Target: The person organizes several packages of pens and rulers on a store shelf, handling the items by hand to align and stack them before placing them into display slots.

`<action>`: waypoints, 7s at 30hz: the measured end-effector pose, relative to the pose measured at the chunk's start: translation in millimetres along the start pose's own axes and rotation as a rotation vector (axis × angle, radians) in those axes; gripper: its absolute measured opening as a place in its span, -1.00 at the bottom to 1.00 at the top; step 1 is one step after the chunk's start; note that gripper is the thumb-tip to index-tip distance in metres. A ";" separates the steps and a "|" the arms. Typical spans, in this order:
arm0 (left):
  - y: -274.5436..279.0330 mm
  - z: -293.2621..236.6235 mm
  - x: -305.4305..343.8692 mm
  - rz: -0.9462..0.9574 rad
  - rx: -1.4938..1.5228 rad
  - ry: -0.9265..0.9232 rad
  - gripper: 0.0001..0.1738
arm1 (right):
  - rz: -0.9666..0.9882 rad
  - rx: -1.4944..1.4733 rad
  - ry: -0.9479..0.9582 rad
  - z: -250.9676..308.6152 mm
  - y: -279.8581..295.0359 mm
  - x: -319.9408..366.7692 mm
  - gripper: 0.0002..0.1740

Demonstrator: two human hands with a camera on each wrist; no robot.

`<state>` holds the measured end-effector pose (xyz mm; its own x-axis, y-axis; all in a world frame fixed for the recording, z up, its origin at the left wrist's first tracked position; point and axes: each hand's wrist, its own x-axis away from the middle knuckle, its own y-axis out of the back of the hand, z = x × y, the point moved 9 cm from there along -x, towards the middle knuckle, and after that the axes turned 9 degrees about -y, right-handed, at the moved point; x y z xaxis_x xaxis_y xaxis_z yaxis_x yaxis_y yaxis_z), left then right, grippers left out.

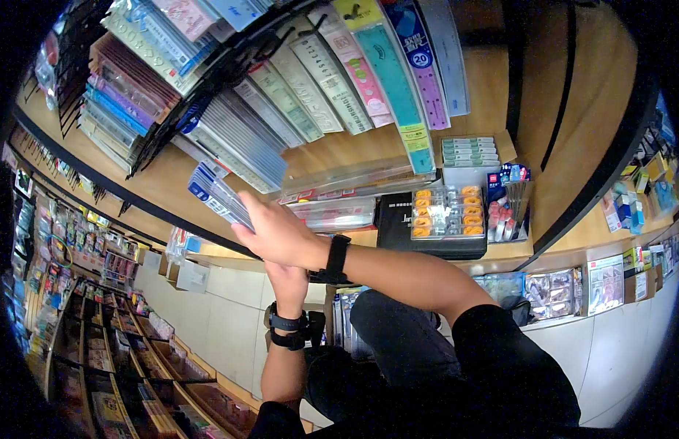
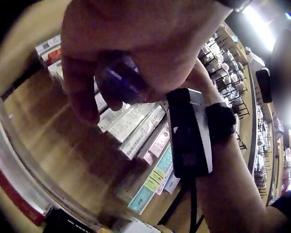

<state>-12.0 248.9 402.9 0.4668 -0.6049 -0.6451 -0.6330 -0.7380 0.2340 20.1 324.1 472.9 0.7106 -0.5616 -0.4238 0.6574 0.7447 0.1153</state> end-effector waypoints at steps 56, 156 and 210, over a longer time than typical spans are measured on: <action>50.5 114.4 -197.7 0.029 0.377 0.052 -0.65 | 0.303 0.189 0.085 -61.9 20.1 -111.3 -0.45; 159.2 278.5 151.6 -0.567 0.864 0.532 -0.33 | 0.261 -0.668 -0.421 -0.1 -65.9 -95.7 -0.70; 132.9 276.8 155.9 -0.411 0.924 0.522 -0.34 | 0.220 -0.682 -0.453 -14.8 -70.1 -109.0 -0.67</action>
<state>-194.3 139.3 132.0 0.8073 -0.5784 -0.1172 -0.4848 -0.5367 -0.6905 -107.2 338.5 497.6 0.9320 -0.3606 -0.0375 0.3007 0.8267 -0.4755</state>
